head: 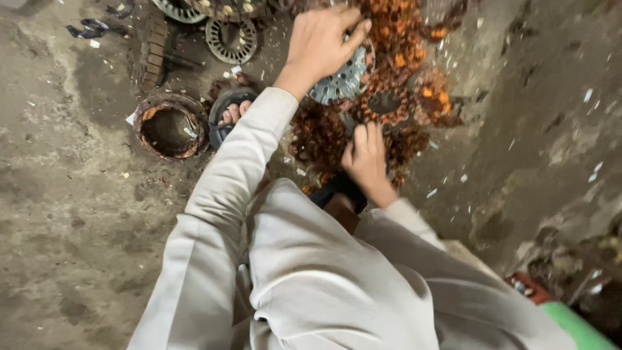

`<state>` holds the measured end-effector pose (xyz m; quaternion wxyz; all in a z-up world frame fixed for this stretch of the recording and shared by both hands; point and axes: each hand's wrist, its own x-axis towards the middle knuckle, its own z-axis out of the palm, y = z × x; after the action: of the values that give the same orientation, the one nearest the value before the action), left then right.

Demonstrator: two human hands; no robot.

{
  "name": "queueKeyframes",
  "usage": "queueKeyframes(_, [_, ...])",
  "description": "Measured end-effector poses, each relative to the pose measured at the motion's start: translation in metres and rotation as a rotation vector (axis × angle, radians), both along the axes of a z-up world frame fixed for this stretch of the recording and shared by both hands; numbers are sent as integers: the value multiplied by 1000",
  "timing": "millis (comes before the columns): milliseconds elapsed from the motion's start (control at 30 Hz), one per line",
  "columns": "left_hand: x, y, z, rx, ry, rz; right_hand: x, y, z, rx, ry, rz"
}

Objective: The person uses pliers to pull copper wire from a circular metal stator component. The person repeatedly pulls and twists the wire to separate it from the metal frame, accumulating copper shavings on the floor.

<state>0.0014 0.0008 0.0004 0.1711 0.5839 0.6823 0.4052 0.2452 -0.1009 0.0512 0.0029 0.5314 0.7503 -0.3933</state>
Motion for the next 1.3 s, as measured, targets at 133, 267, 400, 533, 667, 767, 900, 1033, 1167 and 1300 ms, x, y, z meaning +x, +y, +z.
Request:
queueKeyframes(133, [1, -4, -11, -52, -31, 20, -9, -15, 16, -220, 363, -181])
queueKeyframes(267, [-3, 5, -13, 12, -43, 7, -6, -7, 39, -1225, 1074, -721])
queueKeyframes(400, [-1, 5, -8, -223, -69, -97, -6, -6, 52, -1448, 1184, -792])
queueKeyframes(533, [4, 3, -5, -93, -42, -33, -4, -7, 67, -573, 429, -330])
queueKeyframes(667, [8, -1, -11, -126, -47, -13, 19, 1, 87, -306, 315, -471])
queueKeyframes(767, [10, -5, -6, 57, 75, 52, 21, 21, 89, -631, 673, -755])
queueKeyframes(900, [40, -24, 8, -35, 228, 460, 19, 22, 76, -1028, 781, -815])
queueKeyframes(1033, [30, -16, 2, -162, 25, 84, 25, 14, 68, -877, 554, -668])
queueKeyframes(1167, [8, 15, -2, 115, 269, -210, 28, 21, 66, -961, 591, -621])
queueKeyframes(1300, [30, 25, 0, 75, 456, 222, 30, 22, 59, -1102, 660, -620])
